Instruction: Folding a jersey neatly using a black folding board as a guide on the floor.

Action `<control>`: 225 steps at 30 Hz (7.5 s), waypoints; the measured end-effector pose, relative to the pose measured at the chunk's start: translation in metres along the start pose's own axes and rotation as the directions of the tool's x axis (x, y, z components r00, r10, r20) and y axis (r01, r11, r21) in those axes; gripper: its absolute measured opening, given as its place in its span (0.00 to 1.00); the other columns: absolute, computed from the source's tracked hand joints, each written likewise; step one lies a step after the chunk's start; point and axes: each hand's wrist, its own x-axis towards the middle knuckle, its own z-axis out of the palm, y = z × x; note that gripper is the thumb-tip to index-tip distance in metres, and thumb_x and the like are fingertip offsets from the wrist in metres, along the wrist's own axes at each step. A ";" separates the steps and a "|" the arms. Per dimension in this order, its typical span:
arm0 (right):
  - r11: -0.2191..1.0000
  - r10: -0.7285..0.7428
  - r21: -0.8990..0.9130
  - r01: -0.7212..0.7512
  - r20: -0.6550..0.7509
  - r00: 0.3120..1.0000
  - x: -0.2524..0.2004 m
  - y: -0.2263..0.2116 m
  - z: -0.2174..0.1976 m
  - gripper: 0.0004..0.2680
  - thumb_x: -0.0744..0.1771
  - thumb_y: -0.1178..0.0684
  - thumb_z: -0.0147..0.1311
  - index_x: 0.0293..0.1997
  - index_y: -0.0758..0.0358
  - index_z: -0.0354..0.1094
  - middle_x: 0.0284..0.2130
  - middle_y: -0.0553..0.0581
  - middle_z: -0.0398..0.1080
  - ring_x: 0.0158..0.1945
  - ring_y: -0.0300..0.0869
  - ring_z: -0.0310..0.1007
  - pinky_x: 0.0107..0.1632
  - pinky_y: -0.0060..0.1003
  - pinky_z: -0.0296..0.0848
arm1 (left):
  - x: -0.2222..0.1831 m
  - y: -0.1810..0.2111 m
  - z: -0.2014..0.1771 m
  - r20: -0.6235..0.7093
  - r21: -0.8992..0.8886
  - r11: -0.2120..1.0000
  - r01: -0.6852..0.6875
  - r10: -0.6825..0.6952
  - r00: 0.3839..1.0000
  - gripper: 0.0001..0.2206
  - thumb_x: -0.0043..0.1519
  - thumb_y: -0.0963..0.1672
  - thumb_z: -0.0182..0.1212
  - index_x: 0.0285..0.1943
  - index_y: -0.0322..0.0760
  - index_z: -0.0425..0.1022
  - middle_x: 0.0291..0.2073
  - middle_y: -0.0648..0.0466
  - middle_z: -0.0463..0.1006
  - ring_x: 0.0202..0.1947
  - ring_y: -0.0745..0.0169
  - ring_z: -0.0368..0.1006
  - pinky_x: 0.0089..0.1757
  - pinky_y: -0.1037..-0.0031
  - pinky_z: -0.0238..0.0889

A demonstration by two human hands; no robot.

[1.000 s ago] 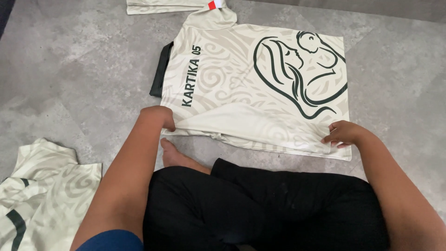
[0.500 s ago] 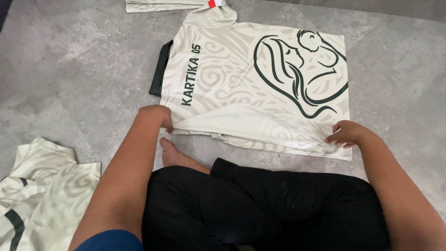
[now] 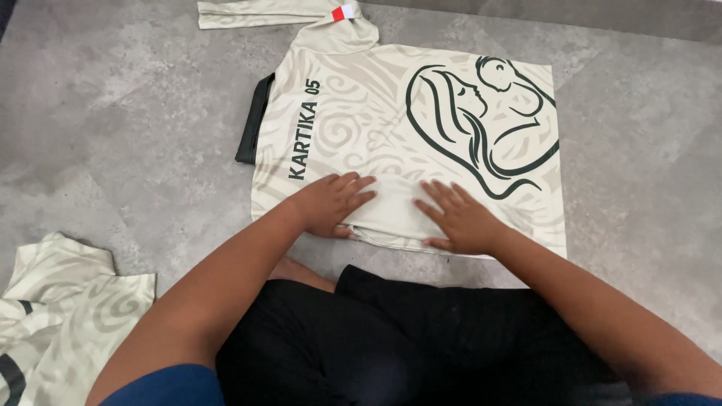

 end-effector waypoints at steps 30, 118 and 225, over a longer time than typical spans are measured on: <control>0.993 0.110 0.041 -0.111 0.020 0.994 -0.138 0.098 0.122 0.13 0.71 0.42 0.43 0.55 0.54 0.71 0.52 0.51 0.74 0.55 0.47 0.75 0.60 0.46 0.73 | -0.015 -0.035 0.109 -0.298 0.036 0.989 -0.142 0.147 0.943 0.18 0.74 0.54 0.46 0.46 0.38 0.69 0.42 0.50 0.75 0.40 0.52 0.70 0.31 0.62 0.67; 0.335 0.654 0.630 -0.700 0.380 0.655 -0.142 0.145 0.045 0.10 0.73 0.48 0.47 0.50 0.55 0.77 0.45 0.54 0.81 0.47 0.47 0.76 0.51 0.42 0.69 | -0.122 -0.062 0.066 0.052 -0.854 0.324 0.407 -0.725 0.686 0.11 0.71 0.49 0.54 0.50 0.43 0.78 0.45 0.55 0.79 0.44 0.62 0.73 0.46 0.70 0.62; 0.628 0.699 0.413 -0.659 0.072 0.711 -0.076 0.138 0.097 0.32 0.70 0.30 0.26 0.83 0.57 0.25 0.80 0.67 0.19 0.83 0.55 0.15 0.78 0.59 0.27 | -0.080 -0.066 0.130 -0.444 -0.073 0.914 0.400 -0.389 0.807 0.44 0.68 0.66 0.33 0.87 0.44 0.34 0.84 0.44 0.33 0.84 0.49 0.30 0.74 0.52 0.30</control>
